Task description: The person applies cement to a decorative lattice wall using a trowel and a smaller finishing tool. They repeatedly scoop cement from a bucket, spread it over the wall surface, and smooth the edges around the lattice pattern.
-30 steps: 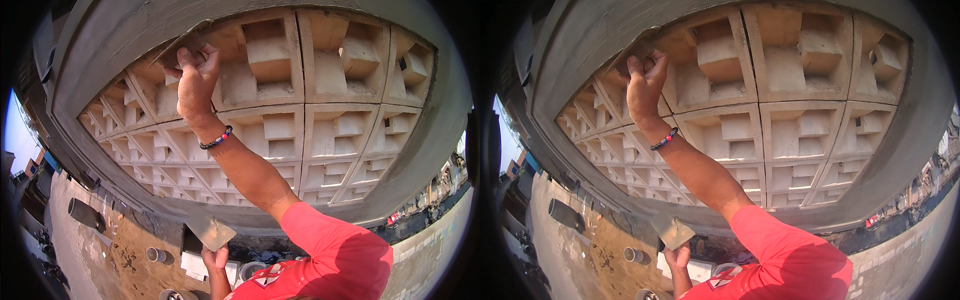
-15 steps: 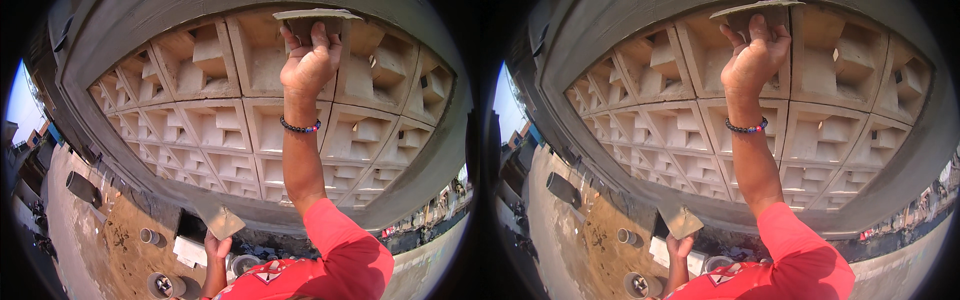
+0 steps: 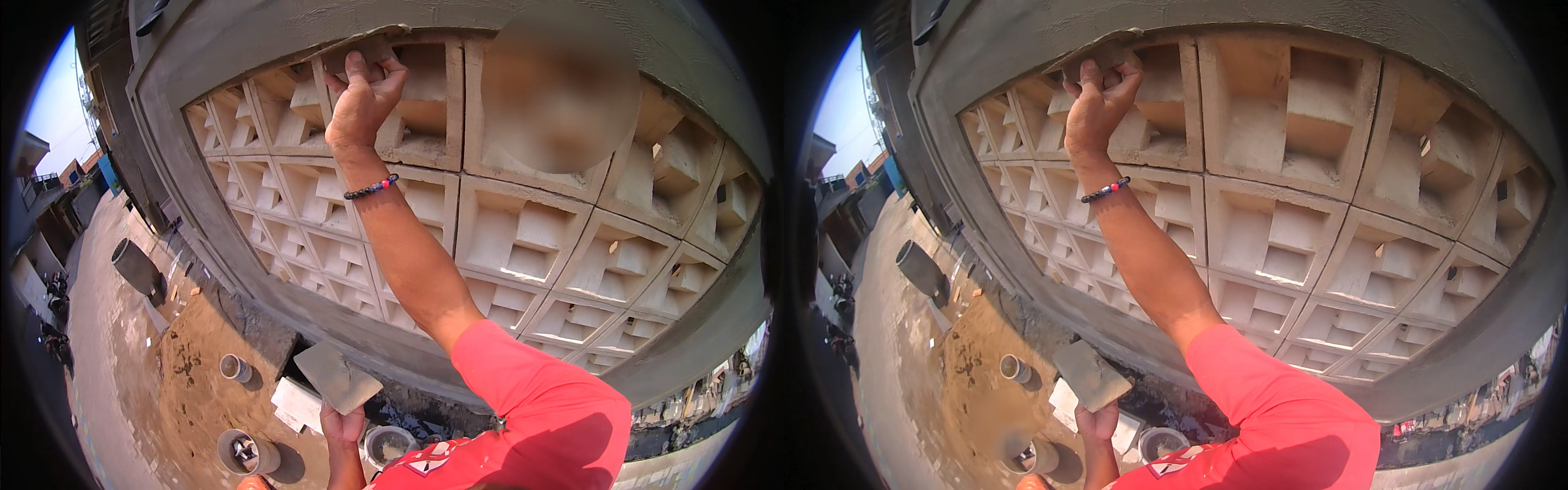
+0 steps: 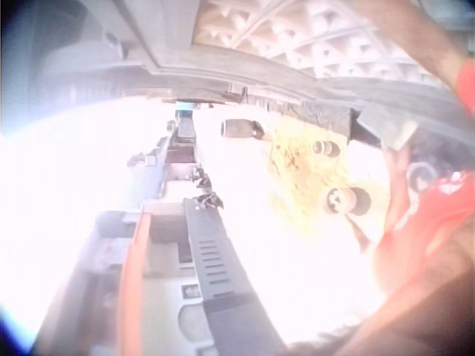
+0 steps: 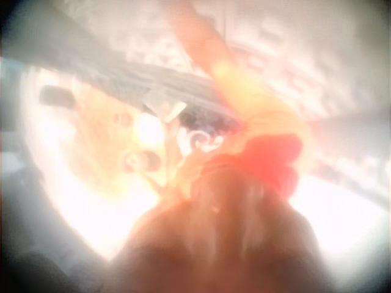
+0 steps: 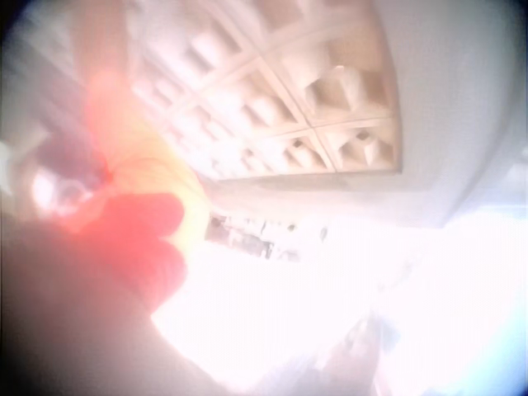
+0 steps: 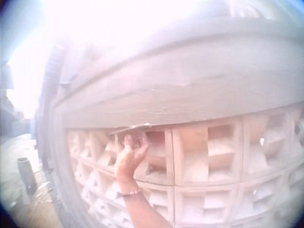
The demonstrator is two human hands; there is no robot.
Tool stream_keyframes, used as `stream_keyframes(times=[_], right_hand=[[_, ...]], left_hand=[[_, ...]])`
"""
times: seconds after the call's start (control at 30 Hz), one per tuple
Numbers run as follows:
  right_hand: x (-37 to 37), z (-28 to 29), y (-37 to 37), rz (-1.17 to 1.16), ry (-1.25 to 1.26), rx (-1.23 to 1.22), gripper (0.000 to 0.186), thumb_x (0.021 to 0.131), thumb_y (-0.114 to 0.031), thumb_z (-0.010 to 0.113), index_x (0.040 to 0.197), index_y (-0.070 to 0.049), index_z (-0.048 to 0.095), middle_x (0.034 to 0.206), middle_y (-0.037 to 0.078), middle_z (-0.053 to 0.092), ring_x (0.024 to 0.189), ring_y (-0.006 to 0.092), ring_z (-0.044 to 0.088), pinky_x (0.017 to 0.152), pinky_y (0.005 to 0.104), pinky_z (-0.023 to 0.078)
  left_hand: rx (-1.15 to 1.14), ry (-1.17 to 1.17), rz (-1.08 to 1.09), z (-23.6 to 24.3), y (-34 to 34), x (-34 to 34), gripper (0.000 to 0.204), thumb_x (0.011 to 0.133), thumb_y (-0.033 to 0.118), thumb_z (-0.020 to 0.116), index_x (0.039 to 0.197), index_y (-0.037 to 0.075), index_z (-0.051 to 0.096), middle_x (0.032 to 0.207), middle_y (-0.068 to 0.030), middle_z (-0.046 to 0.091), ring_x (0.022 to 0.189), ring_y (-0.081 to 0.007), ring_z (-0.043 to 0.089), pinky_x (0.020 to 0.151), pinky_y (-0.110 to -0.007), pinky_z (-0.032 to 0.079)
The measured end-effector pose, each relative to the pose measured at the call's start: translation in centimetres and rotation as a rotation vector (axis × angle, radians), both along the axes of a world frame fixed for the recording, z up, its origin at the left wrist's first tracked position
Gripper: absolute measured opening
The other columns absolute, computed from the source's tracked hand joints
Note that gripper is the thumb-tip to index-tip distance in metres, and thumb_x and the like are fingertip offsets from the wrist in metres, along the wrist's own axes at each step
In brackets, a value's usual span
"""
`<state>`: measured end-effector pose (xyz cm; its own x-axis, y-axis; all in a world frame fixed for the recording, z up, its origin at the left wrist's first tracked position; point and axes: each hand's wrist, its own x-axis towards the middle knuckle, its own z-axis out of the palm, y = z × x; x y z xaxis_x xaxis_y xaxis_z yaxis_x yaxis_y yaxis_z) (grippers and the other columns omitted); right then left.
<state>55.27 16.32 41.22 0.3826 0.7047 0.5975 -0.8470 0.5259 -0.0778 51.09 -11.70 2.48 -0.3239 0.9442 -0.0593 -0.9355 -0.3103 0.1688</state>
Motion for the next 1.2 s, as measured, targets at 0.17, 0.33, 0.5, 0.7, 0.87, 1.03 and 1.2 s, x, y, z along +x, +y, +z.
stream_keyframes(times=[0.17, 0.33, 0.5, 0.7, 0.87, 1.03, 1.2], right_hand=[[-5.2, -2.3, 1.6, 0.065, -0.273, -0.082, 0.027, 0.088, -0.005, 0.058, 0.109, -0.002, 0.041, 0.099, 0.011, 0.055, 0.084, 0.0158, 0.057, 0.062, 0.0337, 0.059], [-0.1, -6.0, -2.0, 0.279, -0.189, 0.072, 0.033, 0.090, -0.011, 0.060, 0.116, -0.001, 0.042, 0.102, 0.013, 0.059, 0.086, 0.0226, 0.065, 0.066, 0.0348, 0.060], [6.3, -7.0, -3.1, 0.064, -0.152, 0.071, 0.034, 0.091, -0.011, 0.058, 0.121, -0.003, 0.042, 0.108, 0.011, 0.058, 0.093, 0.0235, 0.063, 0.069, 0.0363, 0.060], [9.4, -3.2, -2.0, -0.177, -0.028, 0.138, 0.036, 0.087, -0.008, 0.062, 0.116, -0.003, 0.040, 0.103, 0.010, 0.056, 0.084, 0.0232, 0.061, 0.068, 0.0423, 0.059], [9.5, -1.8, -0.6, -0.219, 0.032, 0.110, 0.035, 0.086, -0.004, 0.061, 0.111, -0.002, 0.037, 0.101, 0.010, 0.054, 0.081, 0.0227, 0.059, 0.070, 0.0459, 0.060], [7.1, -0.5, 0.7, -0.233, 0.051, 0.084, 0.034, 0.086, 0.000, 0.058, 0.112, -0.002, 0.036, 0.102, 0.011, 0.053, 0.085, 0.0212, 0.058, 0.070, 0.0455, 0.060], [2.5, -0.4, 0.7, -0.136, 0.016, 0.042, 0.035, 0.087, 0.001, 0.057, 0.115, -0.001, 0.036, 0.101, 0.011, 0.050, 0.087, 0.0183, 0.054, 0.069, 0.0400, 0.061]], left_hand=[[0.101, -0.074, -0.039, -2.0, -0.8, -1.9, 0.036, 0.091, 0.009, 0.049, 0.126, 0.000, 0.048, 0.127, -0.0145, 0.055, 0.118, -0.0290, 0.052, 0.104, -0.050, 0.040], [-0.021, -0.078, 0.067, 0.3, -0.5, -0.8, 0.035, 0.089, 0.008, 0.045, 0.122, -0.004, 0.050, 0.123, -0.0176, 0.056, 0.111, -0.0311, 0.056, 0.091, -0.043, 0.049], [-0.025, 0.031, 0.010, -0.5, 0.1, -0.8, 0.038, 0.091, 0.009, 0.050, 0.128, 0.000, 0.045, 0.126, -0.0148, 0.055, 0.117, -0.0287, 0.053, 0.103, -0.047, 0.041], [-0.022, -0.012, -0.044, -1.3, 0.9, -0.5, 0.044, 0.085, 0.004, 0.057, 0.127, 0.000, 0.045, 0.125, -0.0141, 0.055, 0.115, -0.0273, 0.055, 0.102, -0.046, 0.043], [-0.015, -0.014, -0.026, -0.7, 0.4, -0.2, 0.044, 0.084, 0.003, 0.058, 0.127, 0.000, 0.045, 0.124, -0.0135, 0.056, 0.114, -0.0267, 0.056, 0.101, -0.044, 0.044], [-0.046, 0.036, 0.045, -1.6, -0.4, -1.2, 0.041, 0.086, 0.004, 0.056, 0.125, 0.000, 0.047, 0.123, -0.0133, 0.056, 0.114, -0.0267, 0.056, 0.101, -0.043, 0.044], [-0.050, 0.000, 0.104, -0.9, -1.4, -1.5, 0.037, 0.090, 0.008, 0.051, 0.125, 0.000, 0.047, 0.124, -0.0146, 0.056, 0.116, -0.0283, 0.054, 0.102, -0.045, 0.043]])
